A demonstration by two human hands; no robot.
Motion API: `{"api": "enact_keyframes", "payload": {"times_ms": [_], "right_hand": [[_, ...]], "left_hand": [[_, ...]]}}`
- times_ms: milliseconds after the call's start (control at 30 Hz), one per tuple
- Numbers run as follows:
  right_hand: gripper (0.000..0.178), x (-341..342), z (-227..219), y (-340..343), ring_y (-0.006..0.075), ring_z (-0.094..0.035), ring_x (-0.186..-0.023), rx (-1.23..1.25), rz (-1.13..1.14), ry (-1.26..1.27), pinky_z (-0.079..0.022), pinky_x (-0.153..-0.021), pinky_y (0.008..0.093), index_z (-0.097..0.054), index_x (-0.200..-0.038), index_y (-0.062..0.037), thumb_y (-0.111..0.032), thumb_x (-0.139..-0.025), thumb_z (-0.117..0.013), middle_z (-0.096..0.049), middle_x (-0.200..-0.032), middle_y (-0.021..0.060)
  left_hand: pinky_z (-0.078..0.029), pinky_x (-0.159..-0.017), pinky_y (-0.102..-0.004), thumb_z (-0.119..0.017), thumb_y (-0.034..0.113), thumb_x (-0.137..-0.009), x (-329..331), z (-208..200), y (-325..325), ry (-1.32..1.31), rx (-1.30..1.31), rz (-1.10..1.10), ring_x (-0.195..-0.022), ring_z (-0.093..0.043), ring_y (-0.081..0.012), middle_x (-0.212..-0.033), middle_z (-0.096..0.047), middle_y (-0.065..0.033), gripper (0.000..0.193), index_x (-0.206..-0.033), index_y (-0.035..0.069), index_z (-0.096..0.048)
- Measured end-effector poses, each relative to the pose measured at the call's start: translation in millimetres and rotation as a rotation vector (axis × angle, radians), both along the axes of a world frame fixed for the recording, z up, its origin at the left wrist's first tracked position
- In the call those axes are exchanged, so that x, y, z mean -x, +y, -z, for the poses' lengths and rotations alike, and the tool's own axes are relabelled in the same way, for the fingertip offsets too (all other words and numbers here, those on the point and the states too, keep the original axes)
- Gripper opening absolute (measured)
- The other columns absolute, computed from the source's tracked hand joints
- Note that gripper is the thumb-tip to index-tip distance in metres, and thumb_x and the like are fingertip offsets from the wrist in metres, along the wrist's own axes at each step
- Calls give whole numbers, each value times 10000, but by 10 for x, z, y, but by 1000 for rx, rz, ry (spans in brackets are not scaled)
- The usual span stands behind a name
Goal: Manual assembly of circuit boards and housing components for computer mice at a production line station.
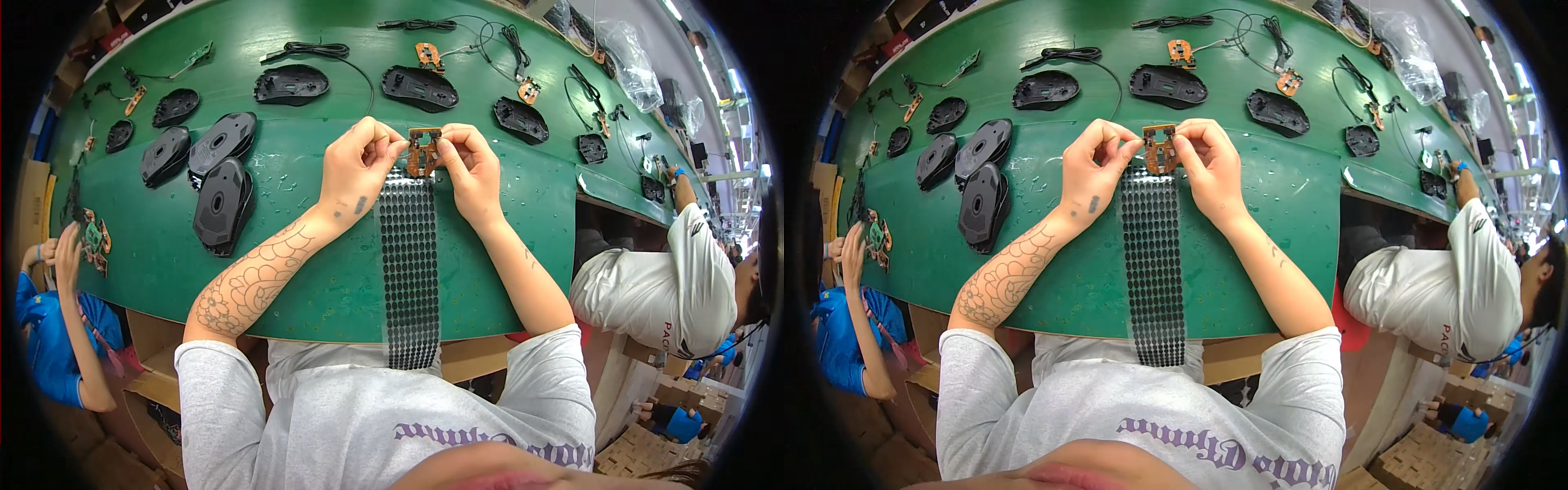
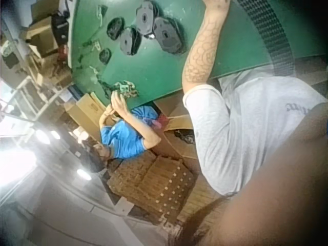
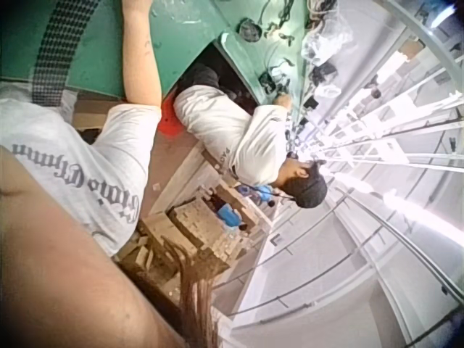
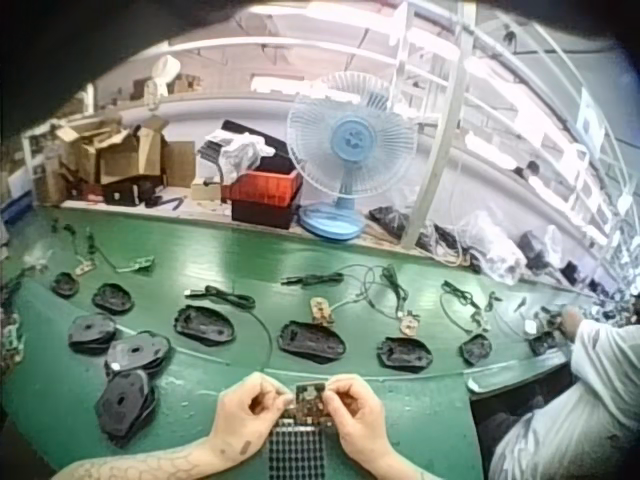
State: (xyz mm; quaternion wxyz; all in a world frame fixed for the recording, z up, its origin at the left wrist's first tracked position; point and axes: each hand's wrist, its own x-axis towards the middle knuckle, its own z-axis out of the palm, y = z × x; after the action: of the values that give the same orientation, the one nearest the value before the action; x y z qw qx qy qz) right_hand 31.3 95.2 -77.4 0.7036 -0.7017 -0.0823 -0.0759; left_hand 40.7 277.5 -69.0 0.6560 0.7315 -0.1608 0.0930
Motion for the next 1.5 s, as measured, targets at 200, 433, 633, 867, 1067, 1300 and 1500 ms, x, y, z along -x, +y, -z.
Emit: {"api": "enact_keyframes", "payload": {"times_ms": [200,433,633,867,1067,1300,1500], "right_hand": [[57,7,-4,32,139,-567,-836,7,-12,-25,-507,-740,243,-578,-960,23,-5,-911,-575,-564,-1067,84],[54,-9,-27,56,141,-561,-853,49,-45,-70,-493,-747,240,-579,-957,13,-1,-905,-575,-564,-1069,82],[160,21,-50,69,149,-586,-862,64,-21,-117,-496,-741,250,-611,-1070,17,-41,-925,-578,-601,-1082,92],[224,0,-89,84,162,-621,-920,-55,51,68,-512,-754,255,-619,-1146,3,-111,-978,-527,-641,-1057,98],[228,-61,-90,168,159,-620,-898,-132,12,96,-501,-744,246,-611,-1147,-6,-122,-963,-542,-646,-1011,102],[227,-33,-102,86,152,-617,-890,-105,32,127,-490,-732,241,-605,-1132,-1,-126,-952,-548,-648,-986,98],[211,-84,-76,226,147,-617,-856,-47,-44,90,-483,-723,238,-613,-1110,-6,-120,-946,-547,-654,-946,89]], "left_hand": [[-328,-527,-194,-679,0,-834,2,-7,44,54,-7,8,-575,-359,-46,-824,-622,22,242,-737,76,-471],[-349,-521,-198,-636,4,-852,-20,-48,127,214,105,94,-577,-399,-44,-827,-609,27,103,-794,42,-561],[-390,-544,-190,-614,86,-889,-97,-20,207,164,-17,195,-617,-471,-65,-918,-605,-38,300,-1181,24,-581],[-413,-502,-205,-577,85,-907,-1129,-1216,419,207,502,44,-635,-528,-88,-870,-617,-69,257,-1154,23,-608],[-476,-575,-236,-534,84,-921,-2320,-2904,902,-313,947,319,-650,-585,-134,-838,-659,-74,234,-1122,8,-626],[-523,-571,-281,-554,121,-892,-2518,-1306,905,-358,-835,142,-675,-595,-155,-868,-652,-64,148,-962,41,-656],[-548,-594,-357,-575,94,-826,-2591,-180,1637,290,-619,-53,-638,-600,-220,-844,-671,-121,178,-941,-2,-671]]}}
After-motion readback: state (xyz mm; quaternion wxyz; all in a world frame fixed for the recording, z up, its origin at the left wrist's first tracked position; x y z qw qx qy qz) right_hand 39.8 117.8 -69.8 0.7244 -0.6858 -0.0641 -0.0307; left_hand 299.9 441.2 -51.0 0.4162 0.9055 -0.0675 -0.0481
